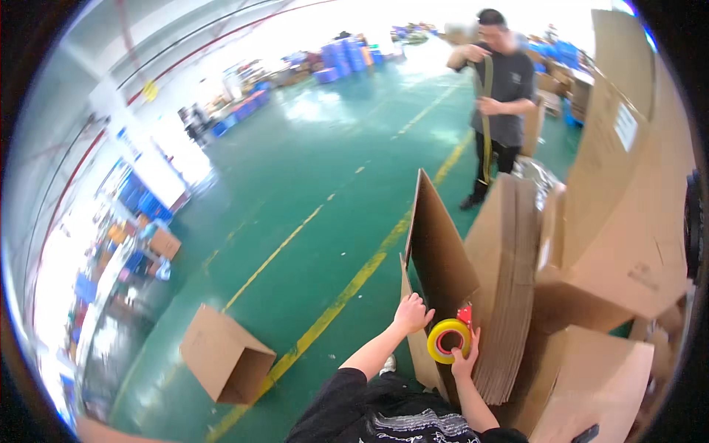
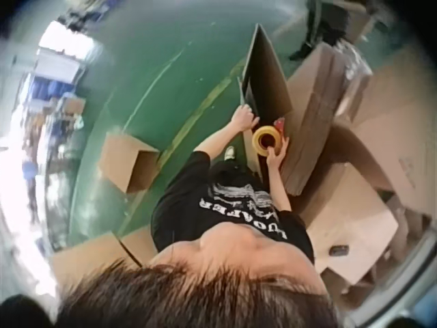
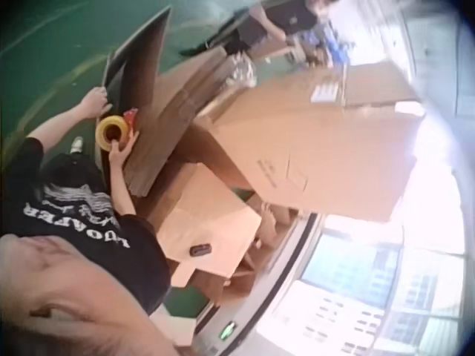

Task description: Assemble and apply tape to cardboard boxes using a handheld tape dispenser.

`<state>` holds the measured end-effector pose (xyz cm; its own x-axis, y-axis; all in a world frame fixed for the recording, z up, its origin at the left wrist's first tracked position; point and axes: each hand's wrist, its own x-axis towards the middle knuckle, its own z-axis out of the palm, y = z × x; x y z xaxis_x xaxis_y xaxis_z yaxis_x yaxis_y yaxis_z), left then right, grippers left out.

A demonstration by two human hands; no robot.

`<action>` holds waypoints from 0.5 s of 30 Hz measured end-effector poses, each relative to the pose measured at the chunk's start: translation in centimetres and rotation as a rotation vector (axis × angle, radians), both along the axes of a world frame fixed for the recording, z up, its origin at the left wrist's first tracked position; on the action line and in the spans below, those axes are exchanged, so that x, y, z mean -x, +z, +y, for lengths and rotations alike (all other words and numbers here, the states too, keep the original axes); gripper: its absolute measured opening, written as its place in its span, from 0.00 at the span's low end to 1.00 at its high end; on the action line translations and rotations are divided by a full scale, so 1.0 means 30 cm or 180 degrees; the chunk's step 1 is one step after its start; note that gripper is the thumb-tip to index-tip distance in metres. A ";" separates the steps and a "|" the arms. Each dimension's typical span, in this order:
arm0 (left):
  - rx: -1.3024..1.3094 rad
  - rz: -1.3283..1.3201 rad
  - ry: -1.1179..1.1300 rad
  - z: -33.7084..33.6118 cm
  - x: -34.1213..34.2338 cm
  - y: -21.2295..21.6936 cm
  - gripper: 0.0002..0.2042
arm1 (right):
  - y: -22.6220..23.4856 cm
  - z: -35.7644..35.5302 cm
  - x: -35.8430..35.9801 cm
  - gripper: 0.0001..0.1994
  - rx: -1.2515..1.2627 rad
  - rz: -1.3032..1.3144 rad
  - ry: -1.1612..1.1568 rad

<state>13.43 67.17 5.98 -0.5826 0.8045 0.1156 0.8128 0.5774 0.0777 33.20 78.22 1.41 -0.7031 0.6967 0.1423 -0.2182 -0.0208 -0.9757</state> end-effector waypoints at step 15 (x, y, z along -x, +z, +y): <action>0.0804 -0.1606 0.2866 -1.217 -0.390 -0.034 0.29 | -0.055 -0.206 0.313 0.34 -0.1484 -0.0618 0.0700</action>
<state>25.15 30.65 4.98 -0.9092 0.0198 -0.4158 -0.0151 0.9966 0.0805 23.81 72.03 -0.24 -0.8690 0.4247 0.2540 -0.0725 0.3985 -0.9143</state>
